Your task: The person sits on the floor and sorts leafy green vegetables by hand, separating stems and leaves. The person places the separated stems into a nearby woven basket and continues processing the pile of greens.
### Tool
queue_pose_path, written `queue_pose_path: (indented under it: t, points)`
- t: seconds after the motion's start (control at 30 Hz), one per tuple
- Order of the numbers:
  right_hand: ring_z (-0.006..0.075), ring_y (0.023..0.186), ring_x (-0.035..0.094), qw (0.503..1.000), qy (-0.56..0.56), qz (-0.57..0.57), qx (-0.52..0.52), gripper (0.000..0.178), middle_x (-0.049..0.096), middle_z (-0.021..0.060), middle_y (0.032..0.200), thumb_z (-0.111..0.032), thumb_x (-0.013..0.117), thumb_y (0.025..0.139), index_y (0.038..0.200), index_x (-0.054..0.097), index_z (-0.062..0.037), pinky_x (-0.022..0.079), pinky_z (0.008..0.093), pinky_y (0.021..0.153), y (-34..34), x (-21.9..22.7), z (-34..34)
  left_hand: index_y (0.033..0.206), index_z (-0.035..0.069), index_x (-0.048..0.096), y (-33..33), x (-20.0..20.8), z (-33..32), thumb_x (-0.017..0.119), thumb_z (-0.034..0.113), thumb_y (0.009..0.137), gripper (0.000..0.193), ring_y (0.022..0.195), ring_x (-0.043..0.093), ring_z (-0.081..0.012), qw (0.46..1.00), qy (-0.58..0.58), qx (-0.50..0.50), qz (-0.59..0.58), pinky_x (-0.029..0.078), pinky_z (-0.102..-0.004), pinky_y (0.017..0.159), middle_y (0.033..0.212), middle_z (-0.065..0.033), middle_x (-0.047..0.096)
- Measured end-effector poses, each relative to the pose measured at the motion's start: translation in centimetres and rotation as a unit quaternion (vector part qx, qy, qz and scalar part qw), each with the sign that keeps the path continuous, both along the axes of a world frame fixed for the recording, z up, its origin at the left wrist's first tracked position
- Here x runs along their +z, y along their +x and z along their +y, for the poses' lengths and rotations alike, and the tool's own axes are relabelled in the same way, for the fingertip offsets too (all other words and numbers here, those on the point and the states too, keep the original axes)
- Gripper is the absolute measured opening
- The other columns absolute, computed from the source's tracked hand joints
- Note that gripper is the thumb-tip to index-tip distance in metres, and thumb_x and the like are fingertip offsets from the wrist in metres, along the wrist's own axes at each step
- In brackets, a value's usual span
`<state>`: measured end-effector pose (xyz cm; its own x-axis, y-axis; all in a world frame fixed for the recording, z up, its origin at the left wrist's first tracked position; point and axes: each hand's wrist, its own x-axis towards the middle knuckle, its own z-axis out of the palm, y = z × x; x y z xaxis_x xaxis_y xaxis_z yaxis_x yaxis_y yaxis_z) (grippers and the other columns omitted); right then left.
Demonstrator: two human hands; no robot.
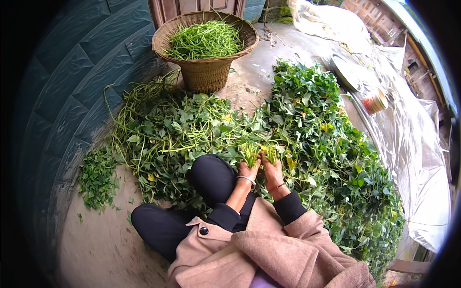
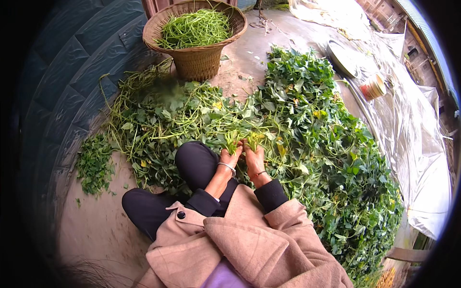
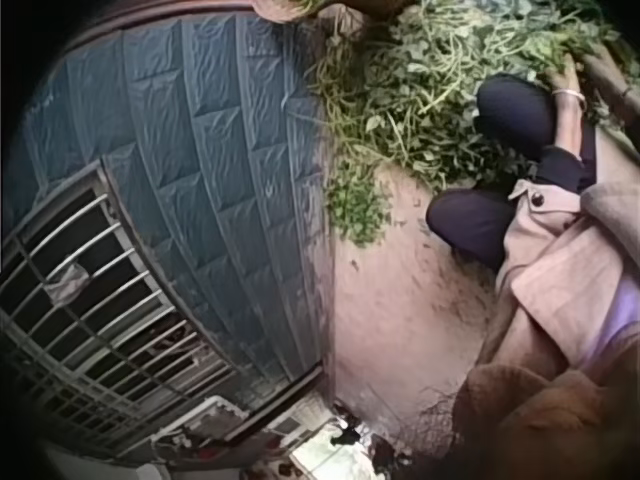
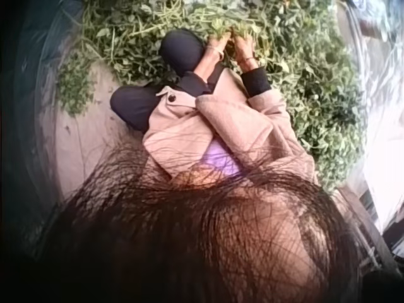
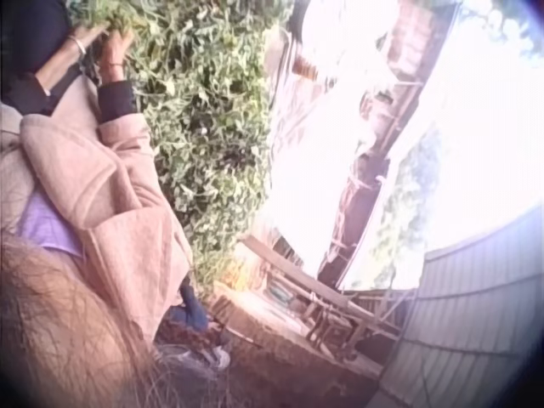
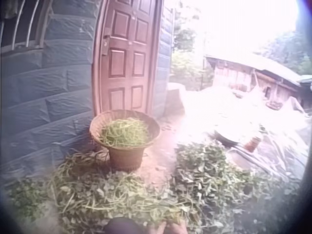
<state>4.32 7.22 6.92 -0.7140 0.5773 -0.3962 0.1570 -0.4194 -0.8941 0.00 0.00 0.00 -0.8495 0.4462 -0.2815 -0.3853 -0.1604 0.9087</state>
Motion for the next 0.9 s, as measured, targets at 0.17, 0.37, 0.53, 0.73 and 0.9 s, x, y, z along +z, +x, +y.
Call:
queue_pose_path:
  t: [0.17,0.37,0.53,0.73,0.9]
  points:
    - [0.0112,0.079,0.060,1.000,0.001,0.016,0.001,0.015,0.067,0.0008,0.093,-0.019,0.057,0.096,0.103,0.065,-0.0073,0.048,0.0264,0.069,0.2,-1.8,0.0,0.108,0.003,0.066,0.2,1.0,-0.4,0.062,0.014,0.089,0.022,0.083,0.059,-0.0100,0.999,-0.039,0.012,0.021,0.048,-0.0261,0.073,0.093,-0.0018,0.067]
    - [0.0094,0.072,0.050,1.000,0.011,-0.019,-0.007,0.020,0.060,-0.0018,0.081,-0.022,0.055,0.097,0.098,0.063,-0.0039,0.042,0.0280,0.064,0.0,-1.2,-0.9,0.104,0.002,0.067,0.5,-0.6,-0.5,0.060,0.013,0.083,0.025,0.082,0.068,-0.0252,0.988,-0.138,-0.048,0.042,0.051,-0.0380,0.073,0.087,-0.0177,0.070]
    - [0.0221,0.072,0.056,0.971,0.222,-0.075,0.039,0.034,0.063,0.0122,0.082,-0.032,0.055,0.095,0.097,0.061,0.0009,0.044,0.0370,0.067,-0.3,-2.2,0.6,0.106,0.002,0.067,0.3,-1.2,0.3,0.057,0.018,0.088,0.026,0.088,0.066,-0.0219,0.993,-0.093,-0.074,0.016,0.050,-0.0372,0.077,0.094,-0.0148,0.071]
    - [0.0430,0.087,0.059,0.876,0.466,-0.051,0.109,0.037,0.063,0.0245,0.093,-0.035,0.050,0.094,0.095,0.062,0.0003,0.045,0.0465,0.075,-1.2,-0.3,2.0,0.136,0.008,0.050,0.3,1.3,0.6,0.053,0.019,0.095,0.043,0.123,0.049,-0.0171,0.997,0.014,-0.068,-0.022,0.037,-0.0302,0.103,0.133,-0.0097,0.055]
    - [0.0127,0.066,0.045,0.923,0.334,-0.067,0.178,0.029,0.053,-0.0002,0.069,-0.026,0.052,0.092,0.089,0.061,0.0014,0.039,0.0308,0.060,-1.7,-0.3,2.2,0.139,0.008,0.043,0.4,3.8,-0.9,0.064,0.033,0.091,0.058,0.115,0.052,-0.0165,0.954,0.159,-0.088,-0.239,0.042,-0.0304,0.097,0.130,-0.0051,0.054]
